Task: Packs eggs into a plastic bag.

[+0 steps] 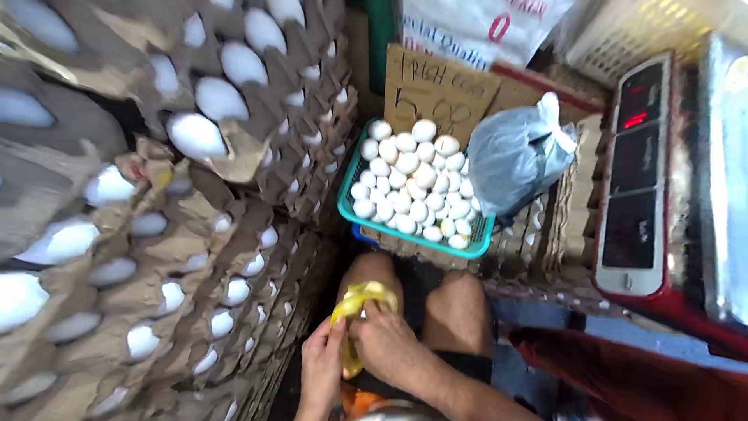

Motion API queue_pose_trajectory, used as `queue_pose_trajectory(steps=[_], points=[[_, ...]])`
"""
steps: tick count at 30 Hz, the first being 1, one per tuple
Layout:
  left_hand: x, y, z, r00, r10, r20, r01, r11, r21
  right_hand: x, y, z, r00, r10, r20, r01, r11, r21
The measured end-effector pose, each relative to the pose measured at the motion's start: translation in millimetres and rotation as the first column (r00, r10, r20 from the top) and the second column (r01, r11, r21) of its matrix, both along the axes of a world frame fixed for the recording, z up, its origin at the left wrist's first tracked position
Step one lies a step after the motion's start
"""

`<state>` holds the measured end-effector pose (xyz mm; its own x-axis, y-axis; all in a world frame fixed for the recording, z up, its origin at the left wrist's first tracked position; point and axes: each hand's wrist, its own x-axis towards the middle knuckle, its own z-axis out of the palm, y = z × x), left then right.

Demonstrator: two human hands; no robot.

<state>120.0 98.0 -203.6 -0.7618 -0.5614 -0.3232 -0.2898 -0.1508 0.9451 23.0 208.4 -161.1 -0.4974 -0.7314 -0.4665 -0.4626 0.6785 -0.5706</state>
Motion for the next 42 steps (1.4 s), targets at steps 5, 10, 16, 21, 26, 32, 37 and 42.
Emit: queue_pose_trajectory(steps=[5,10,16,21,26,32,37,42], points=[[-6,-5,9,0.998,0.039,-0.045,-0.033,0.991,0.132,-90,15,65,1.0,-0.002,-0.015,0.0,0.99,-0.143],[-6,-4,6,0.996,0.0,-0.088,0.011,0.991,0.13,-210,16,36,0.792,-0.209,-0.573,0.217,0.975,-0.056],[-4,-10,5,0.995,-0.005,-0.102,0.019,0.991,0.129,-251,9,3,0.736,0.076,-0.672,0.105,0.969,0.225],[-7,-12,6,0.993,-0.03,-0.113,0.045,0.991,0.128,-260,8,8,0.767,0.151,-0.624,0.041,0.959,0.282],[-9,-12,8,0.991,-0.044,-0.129,0.062,0.989,0.137,-264,0,12,0.727,0.288,-0.623,-0.017,0.915,0.403],[-8,-13,9,0.993,-0.039,-0.108,0.054,0.989,0.136,-261,-13,26,0.751,0.389,-0.534,-0.067,0.849,0.524],[-10,-15,10,0.992,-0.044,-0.121,0.062,0.987,0.151,-255,-15,27,0.733,0.407,-0.545,-0.066,0.84,0.538],[-11,-15,8,0.993,-0.028,-0.115,0.049,0.982,0.181,-252,-10,38,0.735,0.336,-0.589,-0.043,0.89,0.453]])
